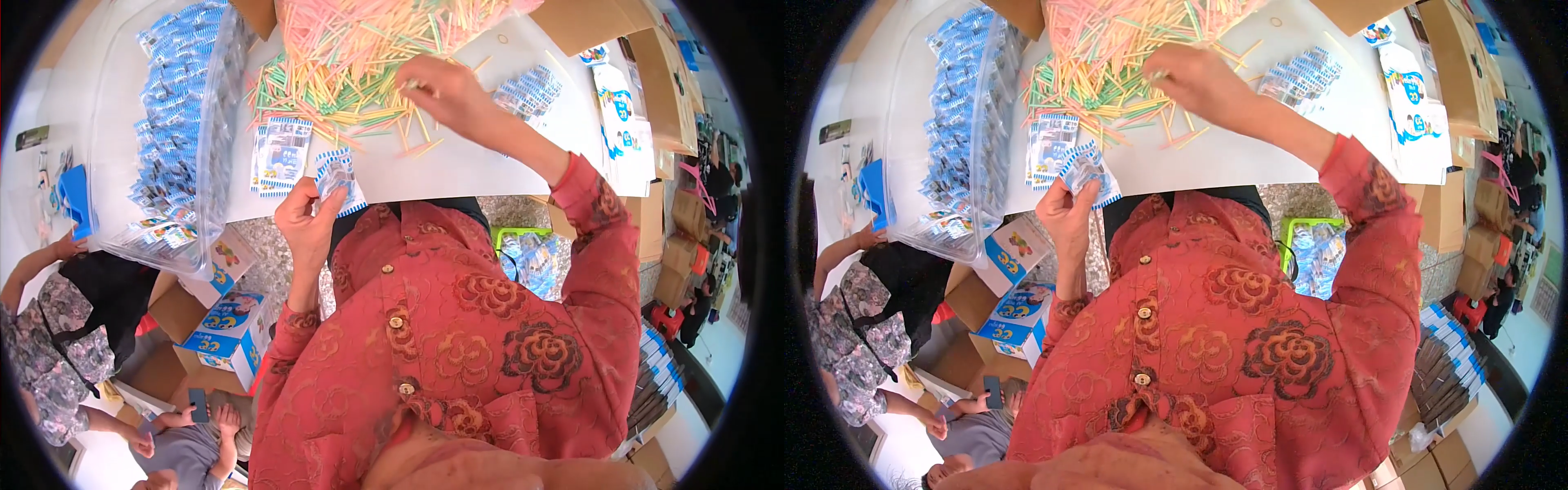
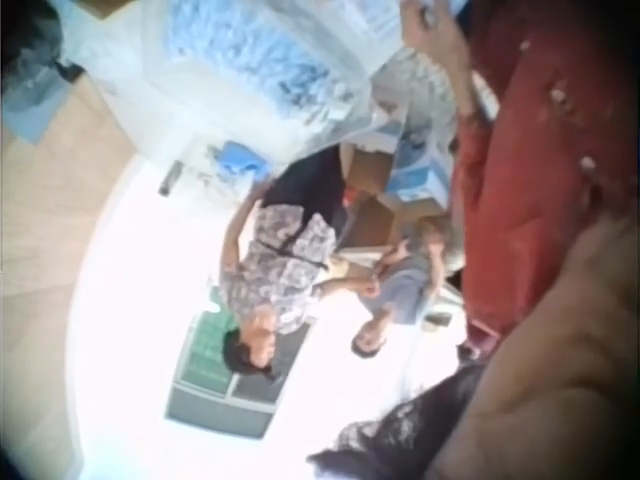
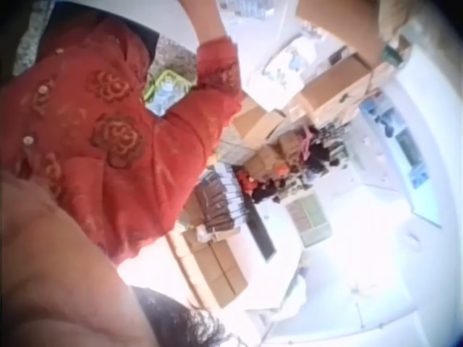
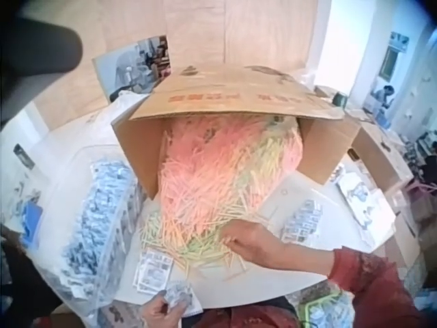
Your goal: Manually packing small sticks into clear plastic packets.
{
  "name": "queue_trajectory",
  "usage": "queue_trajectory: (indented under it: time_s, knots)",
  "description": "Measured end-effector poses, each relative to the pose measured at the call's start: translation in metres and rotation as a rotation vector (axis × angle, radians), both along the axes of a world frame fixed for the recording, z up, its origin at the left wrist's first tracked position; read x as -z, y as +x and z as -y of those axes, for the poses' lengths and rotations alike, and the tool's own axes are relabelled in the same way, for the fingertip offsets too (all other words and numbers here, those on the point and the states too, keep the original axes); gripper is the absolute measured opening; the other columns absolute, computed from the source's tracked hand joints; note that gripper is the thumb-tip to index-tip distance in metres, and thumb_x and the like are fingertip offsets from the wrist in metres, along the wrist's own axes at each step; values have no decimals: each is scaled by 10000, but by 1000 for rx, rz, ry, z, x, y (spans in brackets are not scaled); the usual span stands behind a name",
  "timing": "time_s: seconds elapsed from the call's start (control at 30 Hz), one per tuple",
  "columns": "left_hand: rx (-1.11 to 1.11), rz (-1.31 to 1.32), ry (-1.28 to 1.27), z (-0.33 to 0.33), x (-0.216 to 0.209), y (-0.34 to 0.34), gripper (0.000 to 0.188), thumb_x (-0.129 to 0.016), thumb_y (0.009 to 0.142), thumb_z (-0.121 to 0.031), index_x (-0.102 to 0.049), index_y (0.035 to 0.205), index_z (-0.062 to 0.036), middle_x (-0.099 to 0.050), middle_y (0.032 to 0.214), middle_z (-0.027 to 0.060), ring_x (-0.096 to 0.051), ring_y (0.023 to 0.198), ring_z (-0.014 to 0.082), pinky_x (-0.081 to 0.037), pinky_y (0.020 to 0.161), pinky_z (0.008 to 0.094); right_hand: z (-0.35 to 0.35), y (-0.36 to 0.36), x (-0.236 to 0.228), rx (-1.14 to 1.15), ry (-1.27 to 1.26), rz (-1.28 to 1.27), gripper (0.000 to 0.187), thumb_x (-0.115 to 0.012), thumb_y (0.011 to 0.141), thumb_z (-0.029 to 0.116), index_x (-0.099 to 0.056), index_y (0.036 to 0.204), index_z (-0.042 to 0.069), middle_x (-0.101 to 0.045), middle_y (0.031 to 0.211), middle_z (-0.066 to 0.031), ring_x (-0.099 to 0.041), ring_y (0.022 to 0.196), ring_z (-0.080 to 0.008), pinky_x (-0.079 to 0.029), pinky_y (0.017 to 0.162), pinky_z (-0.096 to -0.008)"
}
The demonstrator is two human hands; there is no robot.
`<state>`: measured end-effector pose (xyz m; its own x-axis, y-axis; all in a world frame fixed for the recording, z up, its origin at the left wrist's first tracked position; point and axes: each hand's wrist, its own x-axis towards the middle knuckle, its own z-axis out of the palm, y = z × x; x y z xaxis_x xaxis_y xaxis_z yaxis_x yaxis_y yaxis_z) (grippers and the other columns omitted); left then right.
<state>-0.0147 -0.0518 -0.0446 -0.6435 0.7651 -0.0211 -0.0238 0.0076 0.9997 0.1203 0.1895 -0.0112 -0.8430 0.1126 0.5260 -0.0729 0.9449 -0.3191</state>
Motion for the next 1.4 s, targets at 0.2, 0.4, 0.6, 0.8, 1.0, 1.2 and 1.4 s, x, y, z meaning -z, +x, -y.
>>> queue_trajectory:
  time_s: [0.2, 0.4, 0.6, 0.8, 1.0, 1.2, 1.4]
  knots:
    - [18, -5, -26, -8, -5, 4, 217, -715, 746, 29, -515, 677, -21, -404, 658, -50, -332, 614, 40, -268, 531, 199, -5, 32, 10, 382, -1046, 149, 96, -646, 855, 89, -592, 916, 38, -597, 783, 66, -446, 607, 9, -381, 564, -168]
    - [71, -55, -16, -18, -7, 8, 194, -719, 738, 24, -535, 687, -10, -427, 654, -35, -334, 609, 44, -265, 526, 206, 6, 36, 39, 466, -901, 250, 78, -637, 843, 61, -595, 906, 39, -595, 795, 35, -456, 625, -22, -407, 559, -197]
    - [79, 20, 38, -23, -11, 13, 163, -708, 727, 66, -560, 692, 8, -526, 677, -11, -440, 624, 52, -350, 559, 204, 13, 39, 47, 312, -724, 138, 98, -619, 836, 36, -584, 920, 1, -606, 854, -59, -553, 715, -97, -460, 597, -248]
    - [169, -75, 133, -31, -15, 13, 120, -722, 711, 69, -619, 743, 15, -623, 746, 32, -521, 654, 61, -393, 580, 208, 17, 39, 20, 308, -713, 89, 80, -610, 851, 38, -589, 925, 13, -623, 880, -33, -562, 718, -98, -465, 611, -235]
    - [206, -178, 151, -35, -8, 12, 129, -719, 701, 73, -625, 760, 7, -631, 743, 48, -555, 655, 86, -421, 582, 226, 36, 36, -70, 77, -1339, -36, 62, -618, 876, 97, -589, 901, 49, -638, 916, -49, -513, 639, -45, -423, 573, -193]
    - [246, -312, 180, -37, -8, 12, 145, -710, 689, 78, -620, 777, 7, -642, 765, 79, -605, 682, 149, -466, 610, 252, 47, 31, -73, -54, -1678, 44, 96, -628, 874, 123, -582, 932, 61, -645, 929, -82, -480, 606, -31, -399, 542, -193]
    - [256, -323, 174, -38, -15, 15, 120, -687, 713, 81, -634, 801, 18, -655, 791, 94, -618, 707, 154, -478, 627, 261, 45, 29, -57, -13, -1798, 8, 67, -602, 894, 122, -589, 944, 79, -644, 916, -56, -463, 600, -19, -380, 552, -173]
